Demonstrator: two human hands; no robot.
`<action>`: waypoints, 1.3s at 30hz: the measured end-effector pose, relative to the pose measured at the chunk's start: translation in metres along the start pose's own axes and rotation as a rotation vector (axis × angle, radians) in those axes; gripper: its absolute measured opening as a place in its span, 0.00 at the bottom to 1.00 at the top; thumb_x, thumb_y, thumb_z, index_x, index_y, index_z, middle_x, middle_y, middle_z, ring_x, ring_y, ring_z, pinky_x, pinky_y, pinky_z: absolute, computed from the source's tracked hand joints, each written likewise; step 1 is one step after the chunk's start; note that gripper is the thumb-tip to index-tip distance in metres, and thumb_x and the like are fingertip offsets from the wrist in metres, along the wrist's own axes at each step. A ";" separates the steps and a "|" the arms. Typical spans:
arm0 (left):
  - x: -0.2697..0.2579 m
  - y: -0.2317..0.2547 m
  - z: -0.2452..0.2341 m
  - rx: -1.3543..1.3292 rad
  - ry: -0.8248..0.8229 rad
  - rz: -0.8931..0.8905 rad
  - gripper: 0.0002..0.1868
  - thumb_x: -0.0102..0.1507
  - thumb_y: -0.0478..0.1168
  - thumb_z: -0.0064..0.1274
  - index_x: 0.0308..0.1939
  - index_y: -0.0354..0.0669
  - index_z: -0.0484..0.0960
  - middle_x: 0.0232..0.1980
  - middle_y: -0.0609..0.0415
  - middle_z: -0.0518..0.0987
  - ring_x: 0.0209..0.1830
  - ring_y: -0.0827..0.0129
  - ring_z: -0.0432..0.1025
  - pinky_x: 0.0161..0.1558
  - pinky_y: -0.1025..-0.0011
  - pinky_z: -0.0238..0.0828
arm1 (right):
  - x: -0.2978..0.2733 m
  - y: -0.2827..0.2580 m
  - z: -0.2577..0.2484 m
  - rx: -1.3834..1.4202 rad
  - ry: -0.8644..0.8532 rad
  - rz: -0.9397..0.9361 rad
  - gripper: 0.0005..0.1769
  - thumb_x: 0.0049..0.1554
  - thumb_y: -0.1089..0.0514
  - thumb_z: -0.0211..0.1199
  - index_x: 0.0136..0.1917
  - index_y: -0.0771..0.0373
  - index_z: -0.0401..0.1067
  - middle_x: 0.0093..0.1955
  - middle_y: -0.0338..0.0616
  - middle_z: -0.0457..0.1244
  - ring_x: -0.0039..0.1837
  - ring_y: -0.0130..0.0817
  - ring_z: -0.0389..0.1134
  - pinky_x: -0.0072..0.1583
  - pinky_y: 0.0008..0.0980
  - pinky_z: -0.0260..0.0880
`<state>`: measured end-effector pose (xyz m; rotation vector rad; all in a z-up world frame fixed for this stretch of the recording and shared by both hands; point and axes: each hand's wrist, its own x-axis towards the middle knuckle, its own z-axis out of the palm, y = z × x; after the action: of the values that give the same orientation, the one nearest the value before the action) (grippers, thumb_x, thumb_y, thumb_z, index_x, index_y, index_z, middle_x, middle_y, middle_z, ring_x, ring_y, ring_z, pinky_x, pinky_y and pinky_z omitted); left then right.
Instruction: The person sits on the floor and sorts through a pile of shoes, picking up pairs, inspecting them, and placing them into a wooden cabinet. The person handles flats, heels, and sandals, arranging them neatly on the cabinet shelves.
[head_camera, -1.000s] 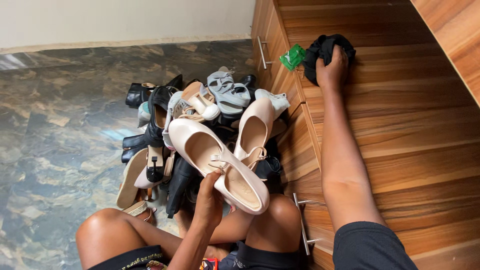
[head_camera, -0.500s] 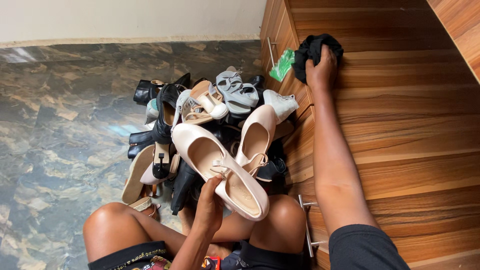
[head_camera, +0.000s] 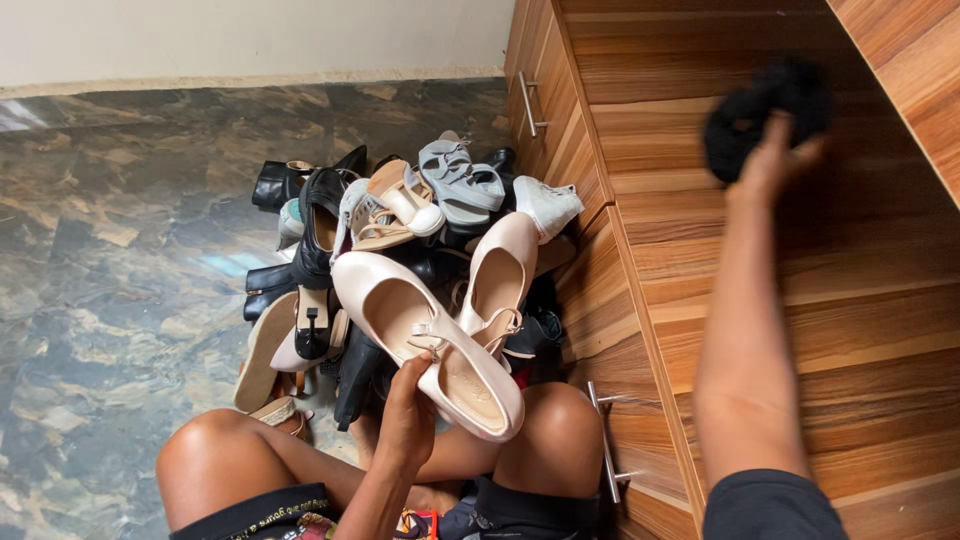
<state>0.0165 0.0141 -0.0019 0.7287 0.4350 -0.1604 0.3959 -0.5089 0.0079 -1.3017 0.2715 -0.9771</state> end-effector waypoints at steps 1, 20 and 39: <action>0.000 0.001 -0.001 0.001 -0.008 0.001 0.22 0.65 0.48 0.48 0.56 0.36 0.77 0.50 0.54 0.82 0.48 0.73 0.76 0.52 0.71 0.71 | 0.013 -0.006 -0.026 -0.227 0.116 -0.031 0.47 0.65 0.52 0.69 0.82 0.65 0.42 0.83 0.55 0.47 0.81 0.46 0.52 0.80 0.41 0.51; 0.007 0.009 0.004 0.068 -0.007 -0.080 0.20 0.62 0.48 0.49 0.48 0.35 0.82 0.39 0.55 0.83 0.38 0.73 0.76 0.41 0.72 0.72 | -0.071 0.039 0.170 -0.748 -0.768 -0.330 0.36 0.57 0.60 0.66 0.76 0.69 0.60 0.70 0.65 0.61 0.72 0.56 0.62 0.72 0.43 0.60; -0.034 0.037 -0.076 -0.125 0.018 0.232 0.19 0.65 0.44 0.50 0.58 0.40 0.77 0.52 0.56 0.81 0.53 0.69 0.74 0.57 0.68 0.69 | -0.285 -0.122 0.121 0.343 -0.694 0.601 0.17 0.60 0.58 0.56 0.61 0.66 0.71 0.55 0.44 0.70 0.55 0.37 0.72 0.55 0.36 0.75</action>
<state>-0.0287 0.0927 -0.0147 0.6527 0.3712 0.0910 0.2537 -0.2123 0.0560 -1.0696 -0.0499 -0.0311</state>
